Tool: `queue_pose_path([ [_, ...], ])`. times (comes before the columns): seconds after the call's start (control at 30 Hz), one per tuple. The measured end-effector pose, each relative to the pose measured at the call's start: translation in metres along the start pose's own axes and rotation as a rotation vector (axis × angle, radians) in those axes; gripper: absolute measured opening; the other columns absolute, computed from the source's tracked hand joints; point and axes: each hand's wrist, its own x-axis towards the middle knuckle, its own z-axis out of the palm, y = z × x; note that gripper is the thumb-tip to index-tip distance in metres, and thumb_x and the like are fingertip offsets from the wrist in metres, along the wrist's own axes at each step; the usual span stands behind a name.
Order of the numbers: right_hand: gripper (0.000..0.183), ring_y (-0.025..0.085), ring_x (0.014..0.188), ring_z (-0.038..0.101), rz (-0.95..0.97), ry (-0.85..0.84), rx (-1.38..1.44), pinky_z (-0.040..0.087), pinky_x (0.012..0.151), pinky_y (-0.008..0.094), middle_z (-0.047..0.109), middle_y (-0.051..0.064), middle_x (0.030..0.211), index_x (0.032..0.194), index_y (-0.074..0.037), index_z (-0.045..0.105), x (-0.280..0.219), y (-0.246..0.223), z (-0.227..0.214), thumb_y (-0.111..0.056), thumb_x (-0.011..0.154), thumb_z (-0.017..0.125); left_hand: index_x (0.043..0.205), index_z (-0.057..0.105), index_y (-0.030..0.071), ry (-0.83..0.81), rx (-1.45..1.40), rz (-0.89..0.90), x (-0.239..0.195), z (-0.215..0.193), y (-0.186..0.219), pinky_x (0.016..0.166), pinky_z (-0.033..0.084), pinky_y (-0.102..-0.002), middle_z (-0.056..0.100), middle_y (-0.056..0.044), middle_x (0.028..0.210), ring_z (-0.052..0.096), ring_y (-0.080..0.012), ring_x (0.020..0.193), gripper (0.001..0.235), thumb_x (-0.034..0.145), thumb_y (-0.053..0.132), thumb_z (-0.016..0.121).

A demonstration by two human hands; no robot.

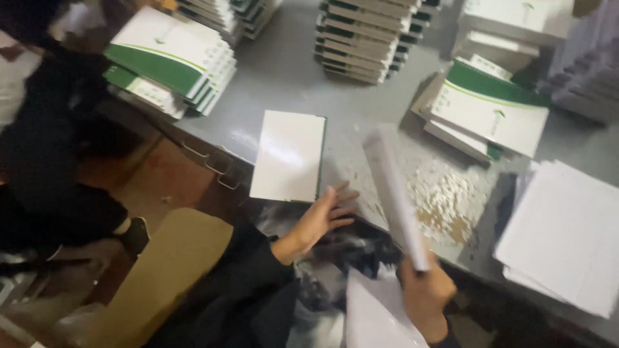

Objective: Assembling and inspecting notebooks by aligning covers with paper stacks and stacking the finished products.

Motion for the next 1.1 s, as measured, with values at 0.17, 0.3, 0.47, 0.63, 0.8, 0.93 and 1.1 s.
queue_pose_path([
  [0.17, 0.036, 0.034, 0.131, 0.062, -0.525, -0.153, 0.503, 0.046, 0.115, 0.041, 0.059, 0.022, 0.142, 0.14, 0.001, 0.056, 0.103, -0.125, -0.118, -0.011, 0.108, 0.043, 0.144, 0.054, 0.007, 0.006, -0.656, -0.018, 0.029, 0.01, -0.036, 0.117, 0.041, -0.051, 0.06, -0.017, 0.143, 0.056, -0.0318, 0.132, 0.087, 0.084, 0.07, 0.052],
  [0.3, 0.046, 0.037, 0.128, 0.063, -0.611, -0.199, 0.467, 0.053, 0.105, 0.045, 0.062, 0.018, 0.14, 0.141, -0.01, 0.06, 0.095, -0.138, -0.102, -0.008, 0.096, 0.072, 0.143, 0.055, 0.006, -0.04, -0.589, -0.054, 0.055, 0.012, -0.02, 0.115, 0.042, -0.05, 0.061, -0.017, 0.142, 0.057, -0.0322, 0.131, 0.087, 0.085, 0.071, 0.049],
  [0.47, 0.035, 0.035, 0.129, 0.063, -0.631, -0.174, 0.578, 0.048, 0.111, 0.044, 0.062, 0.016, 0.14, 0.134, -0.007, 0.064, 0.114, -0.142, -0.126, -0.02, 0.109, 0.043, 0.142, 0.056, 0.005, 0.057, -0.613, -0.048, 0.032, -0.015, -0.032, 0.114, 0.043, -0.049, 0.062, -0.018, 0.141, 0.058, -0.0326, 0.129, 0.087, 0.086, 0.072, 0.046],
  [0.63, 0.057, 0.027, 0.115, 0.072, -0.448, 0.027, 0.614, 0.055, 0.105, 0.035, 0.071, 0.015, 0.126, 0.127, -0.004, 0.066, 0.113, -0.094, -0.072, -0.039, 0.085, 0.08, 0.141, 0.057, 0.004, 0.15, -0.652, 0.039, 0.019, -0.045, -0.032, 0.112, 0.044, -0.048, 0.062, -0.018, 0.139, 0.059, -0.0331, 0.128, 0.088, 0.088, 0.072, 0.043],
  [0.8, 0.022, 0.012, 0.098, 0.069, 0.96, 0.172, 1.134, 0.057, 0.066, 0.026, 0.069, 0.001, 0.111, 0.124, -0.012, 0.065, 0.133, -0.034, -0.056, -0.025, 0.109, 0.055, 0.139, 0.059, 0.003, 0.186, -0.647, 0.017, 0.024, -0.068, -0.051, 0.11, 0.044, -0.047, 0.063, -0.019, 0.138, 0.06, -0.0335, 0.126, 0.089, 0.089, 0.073, 0.04],
  [0.93, 0.019, 0.001, 0.073, 0.052, 1.082, -0.039, 1.25, 0.056, 0.066, 0.022, 0.054, -0.008, 0.086, 0.126, -0.019, 0.061, 0.109, -0.011, -0.019, -0.018, 0.107, 0.061, 0.138, 0.059, 0.002, 0.189, -0.619, -0.025, 0.019, -0.12, -0.087, 0.109, 0.045, -0.046, 0.064, -0.02, 0.137, 0.06, -0.0339, 0.125, 0.09, 0.09, 0.074, 0.037],
  [1.1, 0.04, 0.018, 0.102, 0.064, 0.949, -0.383, 1.192, 0.057, 0.077, 0.03, 0.067, 0.012, 0.126, 0.136, -0.002, 0.06, 0.096, -0.021, -0.001, -0.006, 0.096, 0.061, 0.137, 0.06, 0.001, 0.222, -0.579, -0.087, 0.011, -0.071, -0.053, 0.107, 0.046, -0.045, 0.065, -0.02, 0.136, 0.061, -0.0343, 0.124, 0.091, 0.091, 0.075, 0.034],
])
